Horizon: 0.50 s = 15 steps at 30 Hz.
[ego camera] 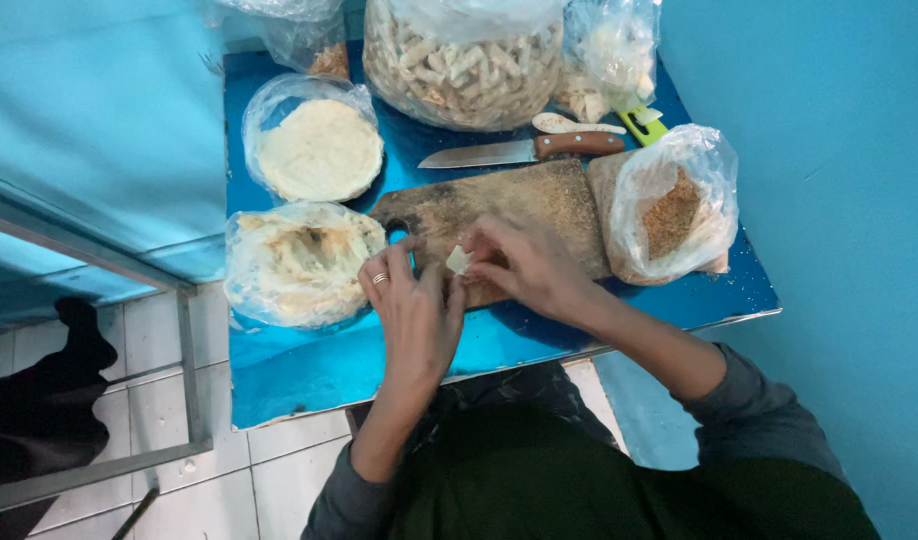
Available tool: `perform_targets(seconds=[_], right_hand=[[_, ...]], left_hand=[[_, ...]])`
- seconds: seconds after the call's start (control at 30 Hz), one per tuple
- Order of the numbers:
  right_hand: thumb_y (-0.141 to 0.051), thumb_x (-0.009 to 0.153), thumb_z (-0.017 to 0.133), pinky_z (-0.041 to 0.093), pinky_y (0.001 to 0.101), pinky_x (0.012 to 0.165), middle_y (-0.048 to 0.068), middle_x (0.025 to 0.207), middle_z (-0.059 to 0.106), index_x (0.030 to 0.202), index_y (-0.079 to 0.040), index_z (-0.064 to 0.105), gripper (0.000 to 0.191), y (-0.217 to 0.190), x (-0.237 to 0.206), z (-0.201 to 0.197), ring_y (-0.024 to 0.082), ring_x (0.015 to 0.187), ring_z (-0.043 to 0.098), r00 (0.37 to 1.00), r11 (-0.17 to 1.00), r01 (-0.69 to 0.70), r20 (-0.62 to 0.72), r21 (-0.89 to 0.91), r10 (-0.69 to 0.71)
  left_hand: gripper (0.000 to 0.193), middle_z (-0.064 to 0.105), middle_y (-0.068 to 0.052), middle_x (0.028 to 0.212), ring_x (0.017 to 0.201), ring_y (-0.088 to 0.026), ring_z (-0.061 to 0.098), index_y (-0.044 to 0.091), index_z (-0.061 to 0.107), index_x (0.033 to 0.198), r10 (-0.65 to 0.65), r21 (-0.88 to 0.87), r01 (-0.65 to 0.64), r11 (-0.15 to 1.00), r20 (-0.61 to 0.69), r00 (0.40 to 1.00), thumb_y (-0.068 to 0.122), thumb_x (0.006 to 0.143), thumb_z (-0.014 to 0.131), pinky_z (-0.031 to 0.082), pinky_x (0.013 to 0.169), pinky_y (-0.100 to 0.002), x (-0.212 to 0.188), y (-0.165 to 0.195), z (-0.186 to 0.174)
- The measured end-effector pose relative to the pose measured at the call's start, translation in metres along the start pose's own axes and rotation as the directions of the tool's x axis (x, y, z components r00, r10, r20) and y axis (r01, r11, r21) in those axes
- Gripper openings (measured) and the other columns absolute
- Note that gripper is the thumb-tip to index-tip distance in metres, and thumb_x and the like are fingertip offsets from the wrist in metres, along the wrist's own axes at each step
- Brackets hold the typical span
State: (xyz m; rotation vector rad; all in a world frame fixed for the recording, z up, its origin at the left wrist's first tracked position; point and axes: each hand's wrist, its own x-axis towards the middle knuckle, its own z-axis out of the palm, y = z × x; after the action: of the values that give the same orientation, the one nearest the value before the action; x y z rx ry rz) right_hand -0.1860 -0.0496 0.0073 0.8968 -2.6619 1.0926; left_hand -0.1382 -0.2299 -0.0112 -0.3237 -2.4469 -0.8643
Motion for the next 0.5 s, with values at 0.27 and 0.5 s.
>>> perform_targets(seconds=[0.27,0.5], right_hand=[[-0.019,0.086,0.078,0.045,0.0438,0.087,0.004,0.097,0.068,0.106,-0.015,0.066,0.023,0.005,0.000,0.008,0.026,0.099,0.063,0.985,0.963,0.126,-0.085,-0.239,-0.150],[-0.025,0.085,0.077,0.040,0.0457,0.094,0.002,0.100,0.069,0.111,-0.014,0.069,0.029,0.017,-0.015,0.013,0.021,0.101,0.065,0.911,0.863,0.344,-0.093,-0.369,-0.402]], left_hand=[[0.018,0.049,-0.023,0.142,0.123,-0.041,0.045,-0.002,0.070,0.099,0.119,0.044,-0.118,0.992,-0.014,0.993,0.009,0.084,0.073,0.031,0.109,-0.059,0.000,-0.003,-0.002],[0.012,0.046,-0.024,0.145,0.128,-0.041,0.046,0.001,0.071,0.091,0.228,0.163,-0.235,0.958,0.061,0.972,0.010,0.083,0.069,0.025,0.113,-0.069,-0.004,-0.010,0.003]])
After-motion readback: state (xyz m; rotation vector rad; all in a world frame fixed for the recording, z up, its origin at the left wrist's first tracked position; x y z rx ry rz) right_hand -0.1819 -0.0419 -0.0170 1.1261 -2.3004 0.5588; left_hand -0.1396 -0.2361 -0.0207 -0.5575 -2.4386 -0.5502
